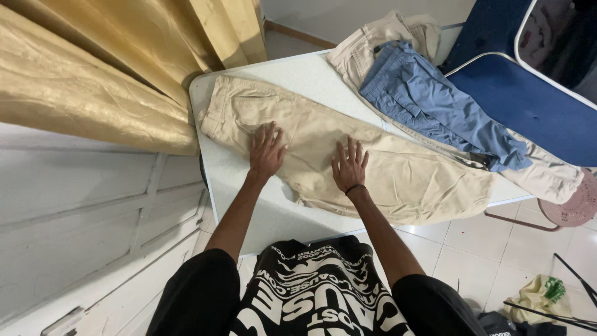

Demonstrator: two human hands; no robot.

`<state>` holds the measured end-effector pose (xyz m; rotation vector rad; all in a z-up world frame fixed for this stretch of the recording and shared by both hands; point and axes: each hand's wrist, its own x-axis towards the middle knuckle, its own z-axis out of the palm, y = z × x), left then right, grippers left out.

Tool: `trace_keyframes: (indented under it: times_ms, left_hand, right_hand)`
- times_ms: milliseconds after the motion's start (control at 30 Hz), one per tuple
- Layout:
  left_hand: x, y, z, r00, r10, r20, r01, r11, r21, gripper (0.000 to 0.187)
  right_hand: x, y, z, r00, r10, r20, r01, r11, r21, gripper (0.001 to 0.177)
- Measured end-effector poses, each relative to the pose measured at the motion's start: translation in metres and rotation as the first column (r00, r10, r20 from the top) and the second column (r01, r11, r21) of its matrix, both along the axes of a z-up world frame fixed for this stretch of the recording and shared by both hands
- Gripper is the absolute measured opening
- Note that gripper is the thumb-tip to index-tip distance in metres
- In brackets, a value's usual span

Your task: The person folds a pair of trousers by hand on a white table, smoothing the fabric and aligning the legs before placing them into a blue suitcase.

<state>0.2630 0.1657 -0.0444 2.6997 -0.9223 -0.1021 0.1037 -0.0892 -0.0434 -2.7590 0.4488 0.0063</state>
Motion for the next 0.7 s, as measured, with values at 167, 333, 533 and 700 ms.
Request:
trace_keyframes:
  times_ms: [167, 333, 533, 700]
  left_hand:
    - [0.072, 0.002, 0.007, 1.0, 0.0, 0.004, 0.0, 0.997, 0.083, 0.055]
    - [0.138, 0.006, 0.013, 0.999, 0.017, 0.05, -0.021, 0.997, 0.072, 0.057]
    - [0.198, 0.018, 0.004, 0.991, -0.111, 0.078, 0.102, 0.988, 0.112, 0.068]
    - [0.202, 0.013, 0.024, 0.996, -0.077, 0.047, 0.072, 0.993, 0.09, 0.038]
  right_hand:
    - [0.029, -0.02, -0.014, 0.998, -0.04, 0.047, 0.04, 0.999, -0.013, 0.059]
    - [0.051, -0.048, -0.009, 0.991, -0.125, -0.049, 0.127, 0.991, 0.037, 0.066]
    - [0.065, -0.061, 0.004, 0.984, -0.178, -0.028, 0.18, 0.98, 0.083, 0.06]
    - [0.071, -0.07, 0.009, 0.982, -0.185, 0.033, 0.184, 0.983, 0.022, 0.022]
